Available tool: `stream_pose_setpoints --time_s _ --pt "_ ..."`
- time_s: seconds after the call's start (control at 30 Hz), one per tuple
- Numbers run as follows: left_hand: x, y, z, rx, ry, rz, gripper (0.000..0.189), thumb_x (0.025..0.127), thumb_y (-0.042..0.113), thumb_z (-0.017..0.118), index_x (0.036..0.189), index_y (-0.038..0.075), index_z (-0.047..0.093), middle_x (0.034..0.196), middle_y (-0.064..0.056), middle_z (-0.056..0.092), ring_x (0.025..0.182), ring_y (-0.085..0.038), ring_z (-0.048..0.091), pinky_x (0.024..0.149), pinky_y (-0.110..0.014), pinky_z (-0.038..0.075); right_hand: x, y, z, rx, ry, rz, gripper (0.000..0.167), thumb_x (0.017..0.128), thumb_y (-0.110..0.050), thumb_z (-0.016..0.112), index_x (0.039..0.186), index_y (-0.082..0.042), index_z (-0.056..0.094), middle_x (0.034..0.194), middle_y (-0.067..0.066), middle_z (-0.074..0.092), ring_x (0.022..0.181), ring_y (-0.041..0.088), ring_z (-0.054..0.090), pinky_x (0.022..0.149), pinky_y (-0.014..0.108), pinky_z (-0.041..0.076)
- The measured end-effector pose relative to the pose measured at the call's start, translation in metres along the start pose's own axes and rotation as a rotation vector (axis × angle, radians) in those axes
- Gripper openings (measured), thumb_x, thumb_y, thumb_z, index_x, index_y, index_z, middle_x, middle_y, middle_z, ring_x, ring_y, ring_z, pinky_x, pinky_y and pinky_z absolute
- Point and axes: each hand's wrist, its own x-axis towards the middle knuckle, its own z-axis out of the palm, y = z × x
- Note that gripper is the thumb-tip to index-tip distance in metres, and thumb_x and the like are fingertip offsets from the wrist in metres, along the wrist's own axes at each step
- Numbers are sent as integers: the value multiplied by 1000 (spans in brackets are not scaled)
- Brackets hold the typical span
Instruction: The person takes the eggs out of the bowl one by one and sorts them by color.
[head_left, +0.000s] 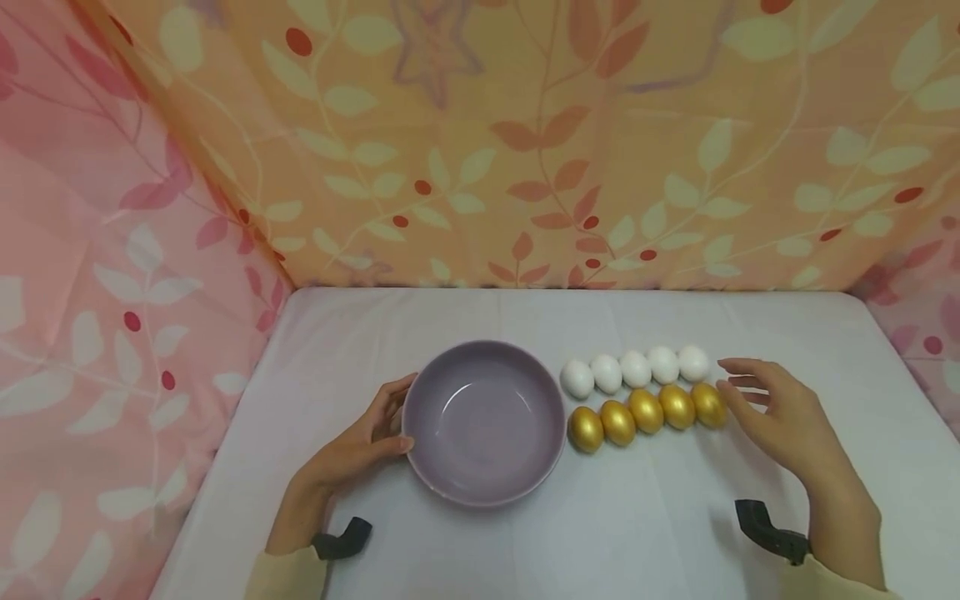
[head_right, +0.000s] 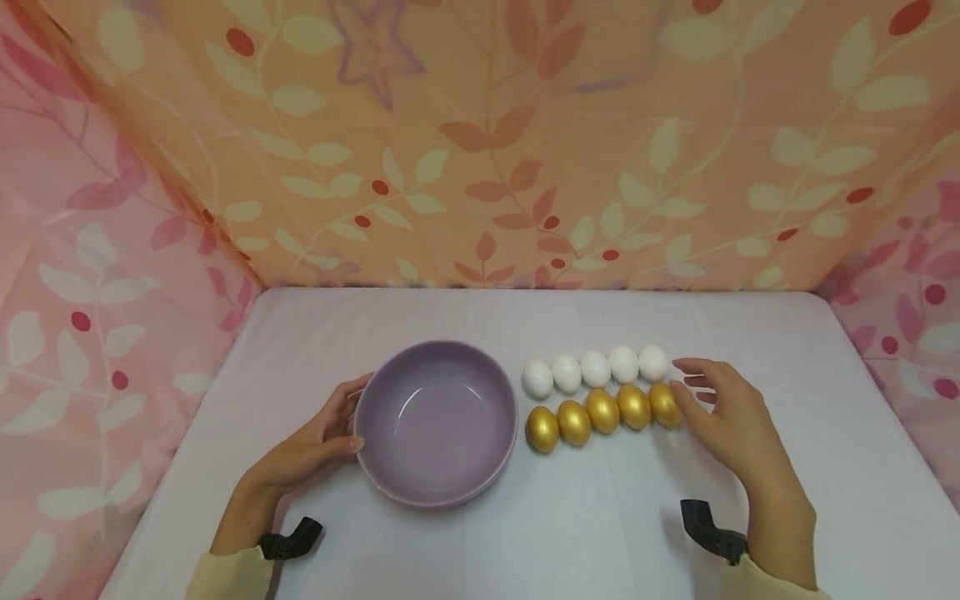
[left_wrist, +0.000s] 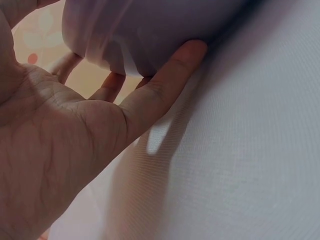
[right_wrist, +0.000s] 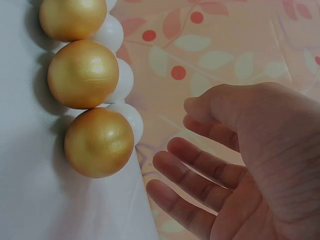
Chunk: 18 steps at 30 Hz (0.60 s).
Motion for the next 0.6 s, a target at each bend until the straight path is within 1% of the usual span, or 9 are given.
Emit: stream_pose_setpoints --time_s 0.07,0.13,0.23,0.33,0.37,0.43,0.5,0.57,0.6 --pt "-2 0 -1 -3 -3 10 83 102 4 64 167 21 16 175 -13 13 157 -8 25 113 -19 42 2 -1 1 10 -4 -9 44 103 -25 69 140 -1 60 135 29 61 115 48 64 75 -3 39" --pt "-3 0 -2 -10 0 7 83 102 3 63 167 22 15 174 -14 14 153 -4 30 112 -21 44 4 -2 2 12 -2 -15 44 104 -25 69 140 -2 60 135 29 62 115 48 64 75 -3 39" --pt "-3 -1 -3 -1 10 -1 83 102 3 64 167 22 16 174 -13 15 154 -10 30 111 -22 45 7 -2 3 1 5 -9 44 104 -26 68 140 -3 61 135 28 62 116 48 64 74 0 44" --pt "-4 -1 -3 27 16 -4 83 101 4 65 166 23 18 173 -13 18 155 -14 28 112 -21 44 7 1 2 3 42 -16 42 103 -23 69 140 -3 62 134 28 62 116 46 64 75 -3 40" --pt "-4 -1 -4 43 12 9 83 101 3 65 166 22 18 173 -14 19 156 -15 28 113 -20 43 7 2 2 8 64 -27 41 102 -21 70 139 -4 62 134 27 63 117 38 65 76 -5 38" --pt "-4 0 -6 80 4 30 82 101 2 65 167 21 18 173 -15 22 157 -19 30 114 -20 41 9 5 2 27 121 -65 39 101 -16 71 137 -4 64 131 25 65 117 13 65 80 -8 34" --pt "-5 3 -9 104 3 34 84 102 4 65 168 23 17 171 -16 26 157 -24 32 114 -19 42 10 9 3 60 182 -124 37 98 -8 72 134 -5 67 129 20 66 113 -10 58 85 -9 32" --pt "-5 6 -10 111 -5 30 85 104 5 63 169 25 11 170 -20 27 157 -32 31 113 -21 44 10 12 5 106 231 -194 37 95 0 72 132 -5 69 126 11 68 109 -25 47 89 -8 33" --pt "-6 7 -11 104 -7 20 85 105 6 61 169 27 9 170 -21 26 158 -36 30 112 -22 45 10 14 6 121 247 -228 39 93 3 72 130 -5 70 126 7 68 111 -27 46 91 -8 33"
